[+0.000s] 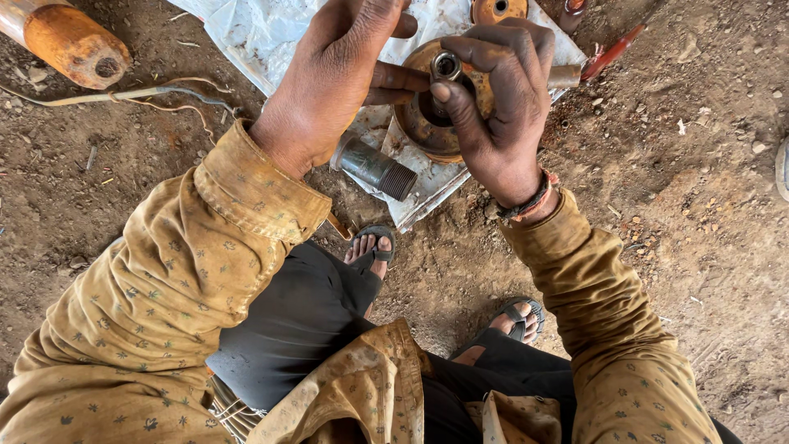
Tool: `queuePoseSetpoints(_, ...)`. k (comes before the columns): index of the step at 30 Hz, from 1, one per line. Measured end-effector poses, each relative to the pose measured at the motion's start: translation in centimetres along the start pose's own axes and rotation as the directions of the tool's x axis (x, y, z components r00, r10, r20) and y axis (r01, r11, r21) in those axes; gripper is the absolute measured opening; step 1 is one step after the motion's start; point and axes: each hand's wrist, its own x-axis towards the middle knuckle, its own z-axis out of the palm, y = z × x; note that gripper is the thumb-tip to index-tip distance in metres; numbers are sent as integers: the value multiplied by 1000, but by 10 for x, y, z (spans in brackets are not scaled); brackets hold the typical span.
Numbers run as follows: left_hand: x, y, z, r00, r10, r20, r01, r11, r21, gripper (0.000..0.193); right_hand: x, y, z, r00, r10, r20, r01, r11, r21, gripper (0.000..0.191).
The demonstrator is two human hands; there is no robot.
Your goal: The person handles small metal rings and a cylindrical metal part, then inserts the rings into a central shaft of a larger mechanical assembly. The person repeatedly adjusts and repositions the rings and shaft, using both hands to align and seat the components.
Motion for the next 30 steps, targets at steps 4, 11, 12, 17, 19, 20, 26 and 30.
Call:
queuePoseSetpoints(4, -2, 1, 1, 1000, -5, -12, 5, 1000, -16, 76, 5, -4, 4, 997, 59, -48, -54, 995, 89, 40)
queuePoseSetpoints(11, -1, -2, -1, 989, 131, 73, -131, 991, -7, 76, 9, -11, 1, 1000, 29, 4, -29, 992, 125, 53)
queuePoseSetpoints(12, -2, -2, -2, 990, 125, 64, -125, 992, -6, 76, 8, -11, 1, 1000, 2, 15, -3, 998, 69, 45)
queuePoseSetpoints(17, -2, -3, -2, 990, 123, 70, -125, 992, 20, 79, 4, -5, 3, 1000, 8, -10, -8, 1000, 9, 37)
queuePoseSetpoints(19, -2, -2, -2, 998, 51, 33, -51, 998, 21, 80, 4, -3, 4, 1000, 18, -17, -18, 1000, -7, 39)
queuePoseSetpoints(20, -2, -2, -3, 1000, 15, 14, -15, 1000, 21, 80, 4, -2, 3, 1000, 22, -17, -22, 1000, -15, 40)
queuePoseSetpoints(26, -3, -5, -4, 991, 115, 73, -114, 993, -22, 76, 11, -9, -2, 1000, -26, 1, 26, 1000, 5, 43)
queuePoseSetpoints(30, -2, -7, -3, 996, 80, 47, -79, 997, -20, 74, 14, -15, -5, 1000, -16, 12, 16, 1000, 23, 36)
